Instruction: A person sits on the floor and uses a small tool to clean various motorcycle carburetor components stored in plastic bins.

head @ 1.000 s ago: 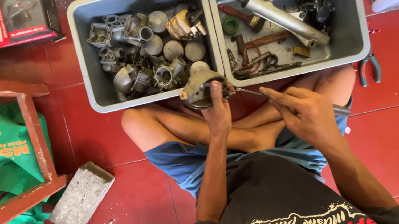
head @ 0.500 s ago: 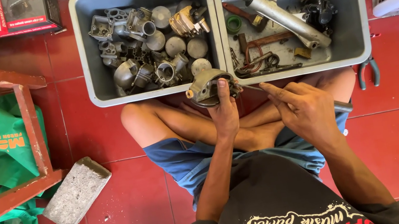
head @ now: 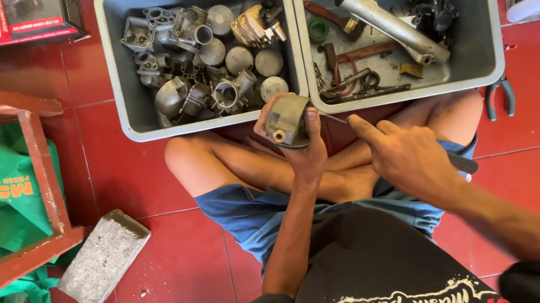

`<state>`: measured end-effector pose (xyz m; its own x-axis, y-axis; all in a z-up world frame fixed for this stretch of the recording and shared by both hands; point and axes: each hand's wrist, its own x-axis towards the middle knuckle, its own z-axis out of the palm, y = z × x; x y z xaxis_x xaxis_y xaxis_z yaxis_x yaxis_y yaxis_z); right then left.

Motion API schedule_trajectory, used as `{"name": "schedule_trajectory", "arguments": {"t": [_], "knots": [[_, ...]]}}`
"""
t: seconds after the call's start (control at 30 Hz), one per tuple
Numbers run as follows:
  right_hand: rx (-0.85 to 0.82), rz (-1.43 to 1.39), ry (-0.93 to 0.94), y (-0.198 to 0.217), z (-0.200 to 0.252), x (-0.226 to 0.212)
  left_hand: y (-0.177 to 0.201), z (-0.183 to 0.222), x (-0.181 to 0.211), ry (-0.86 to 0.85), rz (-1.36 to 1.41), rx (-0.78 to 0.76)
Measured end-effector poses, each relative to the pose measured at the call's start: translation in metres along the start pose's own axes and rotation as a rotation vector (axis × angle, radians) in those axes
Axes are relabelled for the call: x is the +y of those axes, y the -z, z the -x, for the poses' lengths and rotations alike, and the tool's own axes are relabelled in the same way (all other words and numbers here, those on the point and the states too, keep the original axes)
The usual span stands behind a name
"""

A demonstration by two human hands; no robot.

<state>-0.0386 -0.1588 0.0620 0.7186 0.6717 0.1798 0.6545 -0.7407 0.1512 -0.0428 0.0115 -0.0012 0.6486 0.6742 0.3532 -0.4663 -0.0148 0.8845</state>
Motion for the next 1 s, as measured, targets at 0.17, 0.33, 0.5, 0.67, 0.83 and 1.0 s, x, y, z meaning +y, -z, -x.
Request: {"name": "schedule_trajectory", "arguments": {"t": [0.17,0.33,0.5,0.67,0.83,1.0], "knots": [[-0.612,-1.660,-0.630,0.007,-0.024,0.021,0.011,-0.002,-0.016,-0.073,0.057,-0.112],[-0.565,-1.736,-0.645,-0.029,-0.007,0.011,0.016,0.003,-0.012,0.026,0.001,-0.216],[-0.066,-0.040,-0.013,-0.042,0.005,0.012,-0.007,0.002,0.006,0.076,-0.130,-0.196],[-0.240,-0.755,-0.303,-0.040,-0.005,0.014,-0.005,0.002,0.007,0.076,-0.119,-0.300],[-0.793,-1.857,-0.841,-0.033,-0.015,0.029,0.006,-0.003,-0.009,0.039,-0.061,-0.434],[-0.608,-1.600,-0.626,-0.044,-0.018,0.027,0.005,0.000,-0.005,0.118,-0.056,-0.442]]}}
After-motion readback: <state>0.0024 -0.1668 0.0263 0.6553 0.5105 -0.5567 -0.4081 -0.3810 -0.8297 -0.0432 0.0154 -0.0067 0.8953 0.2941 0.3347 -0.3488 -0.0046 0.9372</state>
